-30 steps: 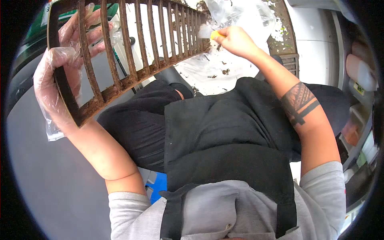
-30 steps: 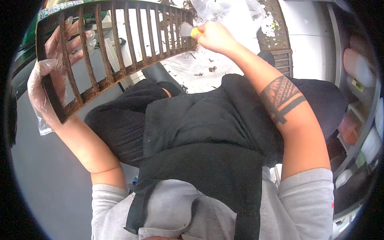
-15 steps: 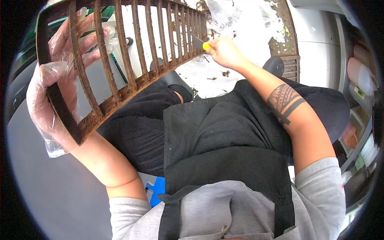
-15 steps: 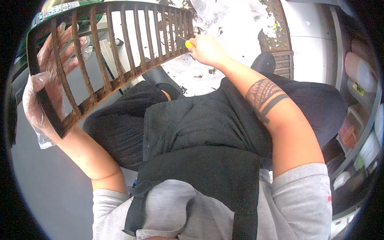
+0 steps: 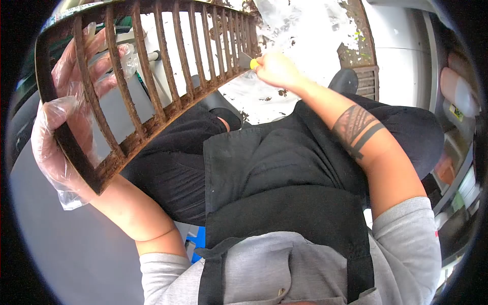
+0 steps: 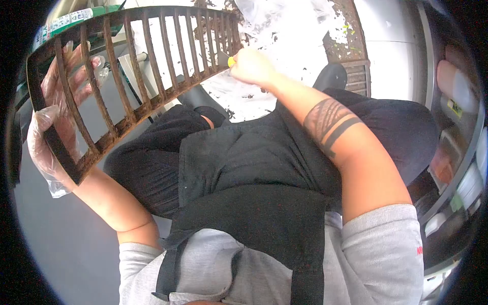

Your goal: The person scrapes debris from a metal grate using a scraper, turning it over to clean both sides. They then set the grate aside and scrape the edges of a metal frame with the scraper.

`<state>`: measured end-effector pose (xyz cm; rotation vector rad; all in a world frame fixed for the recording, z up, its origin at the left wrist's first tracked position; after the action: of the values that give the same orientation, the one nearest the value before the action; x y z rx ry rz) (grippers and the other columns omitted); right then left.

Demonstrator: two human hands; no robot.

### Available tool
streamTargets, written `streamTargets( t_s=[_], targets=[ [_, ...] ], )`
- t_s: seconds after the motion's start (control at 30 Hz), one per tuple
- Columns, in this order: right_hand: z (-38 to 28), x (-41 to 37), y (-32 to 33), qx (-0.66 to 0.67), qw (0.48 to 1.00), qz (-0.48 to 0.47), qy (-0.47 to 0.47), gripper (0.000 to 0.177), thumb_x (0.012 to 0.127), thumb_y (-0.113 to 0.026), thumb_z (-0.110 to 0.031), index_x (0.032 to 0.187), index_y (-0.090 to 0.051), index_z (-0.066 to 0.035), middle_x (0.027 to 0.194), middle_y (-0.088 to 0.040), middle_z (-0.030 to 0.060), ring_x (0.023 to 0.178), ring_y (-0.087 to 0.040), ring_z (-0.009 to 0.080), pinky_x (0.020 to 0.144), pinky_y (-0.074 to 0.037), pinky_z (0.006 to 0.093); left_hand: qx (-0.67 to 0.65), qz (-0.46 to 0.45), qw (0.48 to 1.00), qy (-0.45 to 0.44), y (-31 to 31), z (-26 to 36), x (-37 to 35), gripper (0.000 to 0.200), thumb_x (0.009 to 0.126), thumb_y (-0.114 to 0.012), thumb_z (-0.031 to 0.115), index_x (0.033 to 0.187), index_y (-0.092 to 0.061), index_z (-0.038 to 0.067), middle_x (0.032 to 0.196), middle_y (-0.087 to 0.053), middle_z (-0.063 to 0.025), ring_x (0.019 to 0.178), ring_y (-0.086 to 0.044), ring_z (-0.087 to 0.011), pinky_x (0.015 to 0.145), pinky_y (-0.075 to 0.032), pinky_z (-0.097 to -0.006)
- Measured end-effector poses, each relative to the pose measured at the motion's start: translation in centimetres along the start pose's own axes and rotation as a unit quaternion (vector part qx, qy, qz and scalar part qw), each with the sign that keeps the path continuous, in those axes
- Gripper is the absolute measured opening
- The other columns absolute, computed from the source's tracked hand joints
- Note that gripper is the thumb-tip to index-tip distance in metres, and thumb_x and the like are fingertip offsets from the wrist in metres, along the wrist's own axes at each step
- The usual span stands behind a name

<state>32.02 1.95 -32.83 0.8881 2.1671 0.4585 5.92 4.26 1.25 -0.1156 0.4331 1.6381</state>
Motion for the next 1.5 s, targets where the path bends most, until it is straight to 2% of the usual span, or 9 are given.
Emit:
streamTargets(
  t_s=[0.13, 0.33, 0.43, 0.73, 0.83, 1.0, 1.13, 1.43, 1.5],
  targets=[
    [0.7, -0.2, 2.1, 0.136, 0.986, -0.068, -0.070, 0.030, 0.084, -0.059, -0.019, 0.102, -0.077, -0.003, 0.091, -0.073, 0.0248, 0.091, -0.072, 0.0383, 0.085, -0.056, 0.0488, 0.003, -0.011, 1.000, 0.010, -0.3, 0.3, 0.4, 0.088, 0.083, -0.057, 0.030, 0.153, -0.031, -0.017, 0.156, -0.038, -0.0343, 0.139, -0.049, -0.0433, 0.115, -0.038, -0.0495],
    [-0.4, -0.6, 0.3, -0.060, 0.997, 0.048, 0.021, 0.027, 0.085, -0.058, -0.021, 0.091, -0.078, -0.004, 0.093, -0.074, 0.0219, 0.092, -0.073, 0.0369, 0.081, -0.057, 0.0479, 0.032, -0.004, 0.999, -0.006, -0.9, 0.0, 0.2, 0.089, 0.082, -0.058, 0.033, 0.153, -0.033, -0.015, 0.155, -0.039, -0.0343, 0.137, -0.051, -0.0427, 0.113, -0.040, -0.0486],
    [-1.2, -1.1, 0.9, -0.137, 0.990, 0.002, 0.041, 0.031, 0.093, -0.060, -0.026, 0.107, -0.076, -0.004, 0.095, -0.074, 0.0217, 0.085, -0.071, 0.0388, 0.079, -0.056, 0.0488, 0.011, -0.016, 0.999, -0.027, -0.5, 0.1, 0.1, 0.082, 0.084, -0.055, 0.030, 0.148, -0.037, -0.018, 0.151, -0.044, -0.0354, 0.132, -0.055, -0.0442, 0.108, -0.043, -0.0500],
    [0.7, 0.1, 1.7, 0.128, 0.988, -0.079, -0.041, 0.035, 0.091, -0.065, -0.035, 0.092, -0.078, -0.002, 0.073, -0.071, 0.0163, 0.062, -0.064, 0.0279, 0.070, -0.054, 0.0428, 0.038, 0.013, 0.999, -0.014, -0.1, 0.2, 0.1, 0.093, 0.084, -0.059, 0.042, 0.156, -0.031, -0.011, 0.158, -0.037, -0.0325, 0.140, -0.049, -0.0418, 0.114, -0.040, -0.0450],
    [0.4, -0.5, 2.8, 0.247, 0.952, -0.098, -0.154, 0.035, 0.092, -0.065, -0.035, 0.093, -0.078, -0.002, 0.073, -0.070, 0.0164, 0.063, -0.065, 0.0299, 0.070, -0.054, 0.0426, 0.031, 0.007, 0.999, -0.017, 0.2, 0.1, 0.1, 0.093, 0.085, -0.059, 0.043, 0.156, -0.031, -0.010, 0.158, -0.037, -0.0321, 0.140, -0.049, -0.0414, 0.114, -0.040, -0.0451],
    [-0.1, -0.4, 1.6, -0.076, 0.990, 0.081, 0.087, 0.032, 0.097, -0.059, -0.029, 0.091, -0.073, -0.001, 0.078, -0.070, 0.0181, 0.076, -0.070, 0.0372, 0.074, -0.056, 0.0474, 0.031, -0.007, 0.999, -0.019, 0.1, 0.3, 0.2, 0.094, 0.085, -0.059, 0.045, 0.156, -0.031, -0.010, 0.158, -0.037, -0.0314, 0.141, -0.049, -0.0408, 0.114, -0.040, -0.0453],
    [-1.0, -1.8, 0.3, -0.085, 0.983, 0.124, 0.104, 0.025, 0.091, -0.057, -0.021, 0.091, -0.076, -0.006, 0.089, -0.074, 0.0163, 0.088, -0.073, 0.0361, 0.081, -0.057, 0.0479, 0.039, -0.027, 0.999, -0.013, 0.3, 0.3, 0.3, 0.094, 0.086, -0.059, 0.046, 0.156, -0.031, -0.009, 0.159, -0.037, -0.0309, 0.141, -0.049, -0.0404, 0.114, -0.040, -0.0455],
    [-0.5, 0.1, 1.4, 0.008, 0.998, -0.054, -0.045, 0.035, 0.089, -0.056, -0.026, 0.084, -0.076, 0.002, 0.088, -0.073, 0.0250, 0.089, -0.073, 0.0406, 0.085, -0.056, 0.0492, 0.050, -0.067, 0.996, -0.001, 0.2, 0.4, 0.5, 0.092, 0.085, -0.058, 0.042, 0.156, -0.032, -0.009, 0.157, -0.040, -0.0302, 0.138, -0.051, -0.0393, 0.113, -0.040, -0.0436],
    [-0.1, 0.6, 1.3, 0.047, 0.997, -0.054, -0.032, 0.036, 0.087, -0.058, -0.027, 0.076, -0.074, 0.004, 0.076, -0.072, 0.0240, 0.073, -0.073, 0.0381, 0.072, -0.058, 0.0496, 0.040, -0.056, 0.998, 0.005, -0.5, 0.6, 0.4, 0.091, 0.084, -0.057, 0.041, 0.156, -0.032, -0.010, 0.157, -0.040, -0.0303, 0.138, -0.051, -0.0395, 0.112, -0.041, -0.0428]
  ],
)
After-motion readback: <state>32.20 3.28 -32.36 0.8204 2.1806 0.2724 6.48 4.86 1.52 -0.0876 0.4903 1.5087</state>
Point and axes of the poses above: each hand's wrist, its own x-axis towards the middle knuckle, its own y-axis out of the back of the hand, z = x × y, the point moved 2 cm from there along x, towards the middle knuckle
